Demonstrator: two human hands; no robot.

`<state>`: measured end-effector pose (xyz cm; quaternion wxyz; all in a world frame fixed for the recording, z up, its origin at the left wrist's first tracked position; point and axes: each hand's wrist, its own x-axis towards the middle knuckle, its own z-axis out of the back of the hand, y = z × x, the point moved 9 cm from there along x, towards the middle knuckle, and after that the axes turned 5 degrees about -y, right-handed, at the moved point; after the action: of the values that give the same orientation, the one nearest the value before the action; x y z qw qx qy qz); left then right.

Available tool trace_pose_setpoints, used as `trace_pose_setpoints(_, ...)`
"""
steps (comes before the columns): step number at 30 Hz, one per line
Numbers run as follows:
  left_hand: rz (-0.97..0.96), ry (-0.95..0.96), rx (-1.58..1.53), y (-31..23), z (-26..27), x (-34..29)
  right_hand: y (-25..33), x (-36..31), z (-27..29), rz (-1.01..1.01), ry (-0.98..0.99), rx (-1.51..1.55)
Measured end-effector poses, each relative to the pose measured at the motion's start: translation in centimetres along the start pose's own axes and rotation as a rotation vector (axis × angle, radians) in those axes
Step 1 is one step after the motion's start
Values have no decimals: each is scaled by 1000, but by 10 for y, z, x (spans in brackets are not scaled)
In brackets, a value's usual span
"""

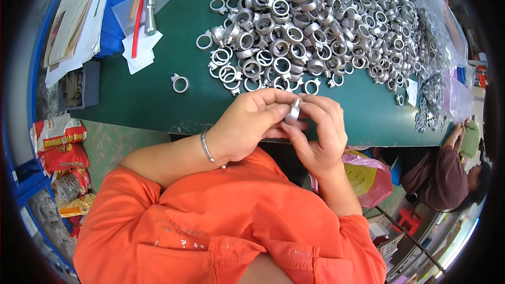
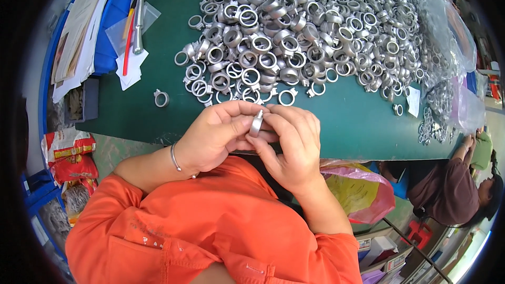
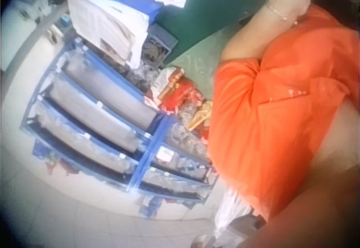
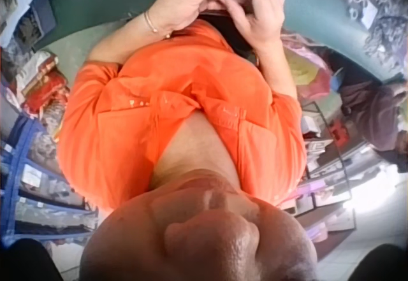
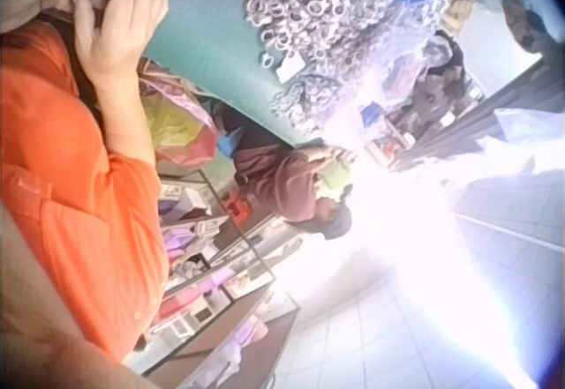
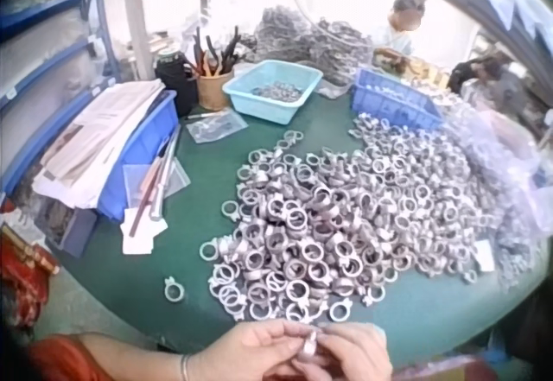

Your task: The person picks up and sorts metal rings from a large pile on a green table, handling them by hand and placing specific pieces into a small pink bin.

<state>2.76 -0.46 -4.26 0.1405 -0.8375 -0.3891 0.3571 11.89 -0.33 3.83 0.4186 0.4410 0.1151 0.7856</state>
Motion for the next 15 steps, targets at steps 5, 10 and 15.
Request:
trace_pose_setpoints(5,114,268,-403,5,-9,-4,12,3,4,22,100,146)
trace_pose_setpoints(10,191,49,-66,14,3,-8,-35,10,9,-133,3,-220)
trace_pose_setpoints(15,-66,-9,194,-4,4,-9,-39,-1,8,-213,10,140)
